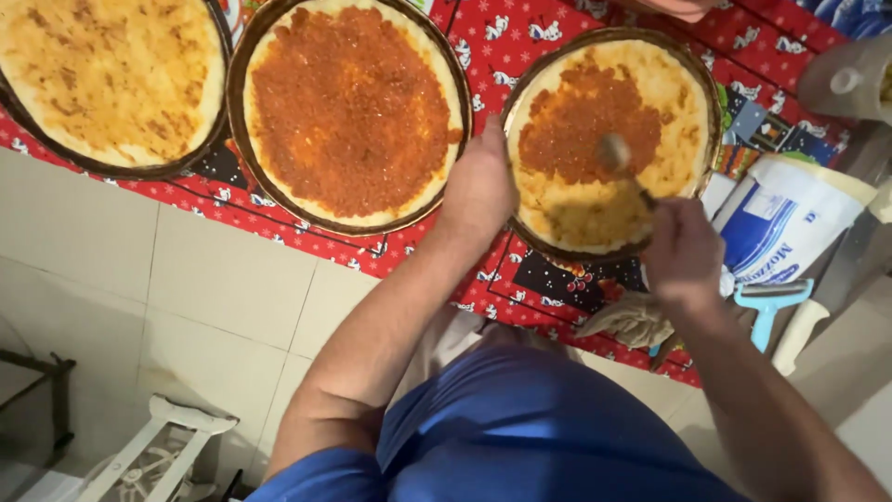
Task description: The person spreads red sauce onto three pizza bases using a spoon. They scoop sauce from a container and distribute it evenly across the surface of each pizza base in sequence.
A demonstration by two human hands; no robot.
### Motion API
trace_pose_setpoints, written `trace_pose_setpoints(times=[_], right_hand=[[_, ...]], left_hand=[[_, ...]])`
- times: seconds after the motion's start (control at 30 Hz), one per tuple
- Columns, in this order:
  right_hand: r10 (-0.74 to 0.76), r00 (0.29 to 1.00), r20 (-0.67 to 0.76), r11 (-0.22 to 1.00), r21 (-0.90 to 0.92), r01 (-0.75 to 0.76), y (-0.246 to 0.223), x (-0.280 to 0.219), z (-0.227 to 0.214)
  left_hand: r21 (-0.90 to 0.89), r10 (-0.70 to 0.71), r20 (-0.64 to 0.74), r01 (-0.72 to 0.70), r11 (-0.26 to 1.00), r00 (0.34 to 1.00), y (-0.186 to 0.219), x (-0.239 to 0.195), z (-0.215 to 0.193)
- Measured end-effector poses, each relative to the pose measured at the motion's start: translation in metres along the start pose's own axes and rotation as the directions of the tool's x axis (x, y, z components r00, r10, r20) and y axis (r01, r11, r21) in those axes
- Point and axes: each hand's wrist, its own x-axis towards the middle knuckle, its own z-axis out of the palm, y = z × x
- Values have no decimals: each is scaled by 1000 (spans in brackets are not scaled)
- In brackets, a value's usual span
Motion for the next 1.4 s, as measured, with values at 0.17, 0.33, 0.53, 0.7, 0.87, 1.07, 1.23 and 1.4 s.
trace_pose_setpoints(times=[0.17, 0.33, 0.53, 0.7, 0.87, 1.07, 1.23, 1.4], right_hand=[[-89, 995, 47, 988, 133, 82, 2, -10, 48], [-568, 801, -192, 823, -113, 557, 19, -6, 64], [-750, 660, -48, 547, -607, 577, 33, 70, 48], [-491, 870, -46, 871, -16, 491, -1, 50, 47], [-657, 753, -18, 746, -159, 647, 7, 38, 32], [-770, 624, -132, 593, -511, 623, 33, 88, 51], [-671, 694, -259, 739, -165, 653, 24, 84, 60], [-421, 888, 184, 899, -44, 435, 11, 18, 4]], left_hand=[[19, 39, -33, -39, 999, 999, 30, 3, -26], [86, 13, -19, -11, 996, 1000, 7, 7, -4], [95, 55, -49, -50, 994, 997, 0, 14, -4], [33, -18, 11, 18, 999, 1000, -12, 17, 2], [-3, -16, 7, 16, 1000, 1000, 0, 6, -17], [-47, -10, -13, 9, 999, 1000, -11, -2, 2], [-45, 11, -85, -15, 999, 996, -16, -1, 10], [-4, 2, -71, -2, 1000, 997, -1, 7, -8]])
